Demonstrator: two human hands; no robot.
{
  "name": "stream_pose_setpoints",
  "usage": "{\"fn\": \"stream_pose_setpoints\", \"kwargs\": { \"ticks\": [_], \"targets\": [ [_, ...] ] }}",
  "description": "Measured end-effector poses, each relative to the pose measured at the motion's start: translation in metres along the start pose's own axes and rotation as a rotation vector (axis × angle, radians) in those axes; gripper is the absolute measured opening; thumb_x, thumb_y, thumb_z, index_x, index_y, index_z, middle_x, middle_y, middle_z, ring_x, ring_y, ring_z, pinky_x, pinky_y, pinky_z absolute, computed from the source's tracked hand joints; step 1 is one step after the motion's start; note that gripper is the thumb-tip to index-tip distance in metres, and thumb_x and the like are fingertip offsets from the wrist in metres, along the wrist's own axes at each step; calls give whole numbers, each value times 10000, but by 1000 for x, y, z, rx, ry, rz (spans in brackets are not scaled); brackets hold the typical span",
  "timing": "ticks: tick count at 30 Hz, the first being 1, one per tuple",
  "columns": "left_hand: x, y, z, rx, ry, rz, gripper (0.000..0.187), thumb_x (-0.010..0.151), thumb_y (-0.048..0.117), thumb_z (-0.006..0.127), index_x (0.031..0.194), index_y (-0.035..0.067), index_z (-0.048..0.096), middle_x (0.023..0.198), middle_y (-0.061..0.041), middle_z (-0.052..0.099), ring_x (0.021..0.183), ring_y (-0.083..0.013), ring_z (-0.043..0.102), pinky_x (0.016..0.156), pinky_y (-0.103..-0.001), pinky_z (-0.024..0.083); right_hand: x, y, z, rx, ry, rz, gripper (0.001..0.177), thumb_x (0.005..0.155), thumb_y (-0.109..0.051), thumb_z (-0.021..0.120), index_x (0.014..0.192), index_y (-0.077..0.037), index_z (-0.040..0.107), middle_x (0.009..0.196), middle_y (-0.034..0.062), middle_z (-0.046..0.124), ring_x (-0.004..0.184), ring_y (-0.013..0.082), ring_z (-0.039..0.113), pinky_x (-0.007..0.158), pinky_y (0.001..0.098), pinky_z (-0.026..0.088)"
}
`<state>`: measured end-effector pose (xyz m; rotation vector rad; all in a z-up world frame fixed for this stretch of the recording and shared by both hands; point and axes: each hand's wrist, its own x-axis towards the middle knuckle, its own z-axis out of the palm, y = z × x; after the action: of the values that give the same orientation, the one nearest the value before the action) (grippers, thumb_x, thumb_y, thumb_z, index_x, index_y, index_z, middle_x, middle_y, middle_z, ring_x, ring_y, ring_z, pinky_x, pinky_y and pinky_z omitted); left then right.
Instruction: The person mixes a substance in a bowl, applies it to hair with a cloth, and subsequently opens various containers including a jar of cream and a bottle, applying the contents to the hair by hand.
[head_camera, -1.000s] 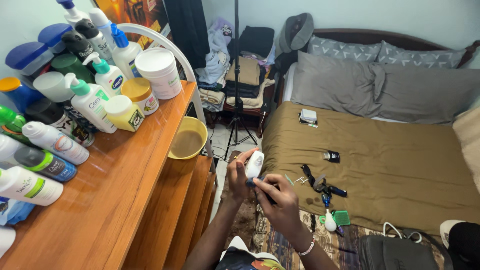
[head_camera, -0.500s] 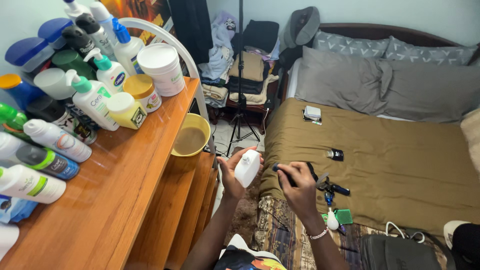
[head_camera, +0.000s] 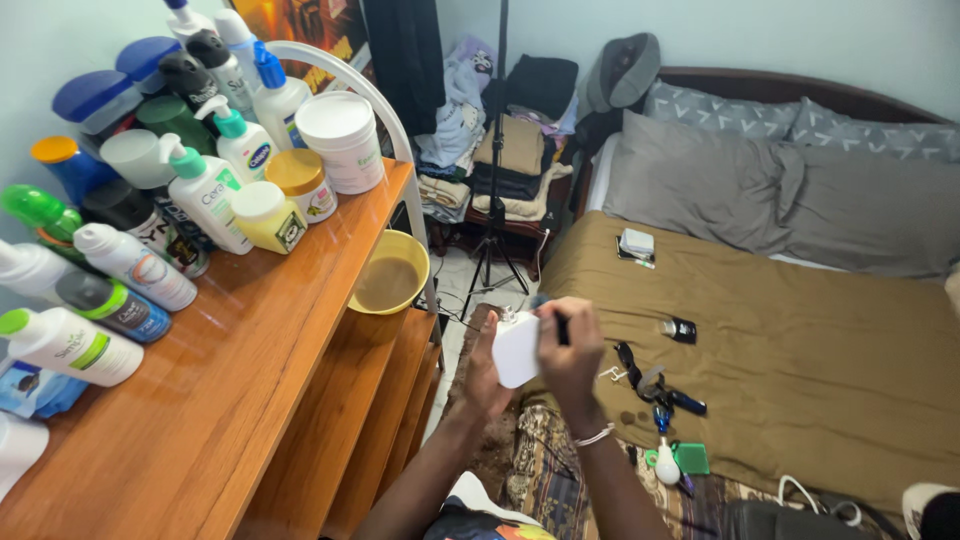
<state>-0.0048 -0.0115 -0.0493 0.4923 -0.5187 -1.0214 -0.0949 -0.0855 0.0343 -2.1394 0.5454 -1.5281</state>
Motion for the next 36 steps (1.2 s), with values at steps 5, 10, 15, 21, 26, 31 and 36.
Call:
{"fn": "stream_pose_setpoints", "kwargs": {
  "ticks": [5,10,15,21,26,31,36],
  "targets": [
    [-1,28,24,-173,139,-129,811,1041,624,326,1447,-53,514,1147,-147,698,1041,-252,712,959,-425,602,14,55,-17,244,67,601,74,1018,-86,666,1068,-34,652,894,65,679,801,148,621,711,305,520],
    [9,28,22,-125,205,-114,782,1027,643,302,1383,-10,539,1122,-159,703,1029,-254,712,935,-435,588,5,60,-27,1192,116,870,152,956,-92,666,1098,-46,637,1001,52,668,892,141,674,805,285,596],
    [3,15,13,-110,232,-55,737,1094,587,297,1429,-22,540,1250,-165,665,1116,-220,675,1003,-364,556,-21,6,-9,471,-231,217,174,1003,-121,706,1133,-29,637,1303,186,678,1349,332,597,1178,552,430],
    [-20,20,0,-10,301,53,654,1045,508,342,1393,-22,505,1259,-182,666,1136,-201,703,1003,-346,582,-20,-12,42,-166,-190,-132,312,1010,-240,571,1240,-51,662,1427,267,635,1370,385,555,1145,594,344],
    [-56,36,3,70,251,69,712,1098,534,359,1434,-61,557,1109,-181,717,941,-215,702,817,-340,600,-5,53,48,157,-563,554,278,1007,-260,629,1159,-38,698,944,98,754,810,178,727,708,321,581],
    [-63,53,4,183,306,135,685,1088,551,373,1420,-19,560,1110,-174,700,968,-220,704,824,-335,604,-44,-5,30,542,-128,697,380,1129,-310,532,1300,11,640,942,107,603,797,191,514,716,338,453],
    [-90,64,-1,-141,346,70,814,994,657,210,1359,1,523,1257,-144,658,1106,-227,678,970,-356,574,-102,-110,32,251,-426,-59,545,1148,-349,347,1515,37,463,1643,236,380,1583,378,267,1289,498,190]
  ]
}}
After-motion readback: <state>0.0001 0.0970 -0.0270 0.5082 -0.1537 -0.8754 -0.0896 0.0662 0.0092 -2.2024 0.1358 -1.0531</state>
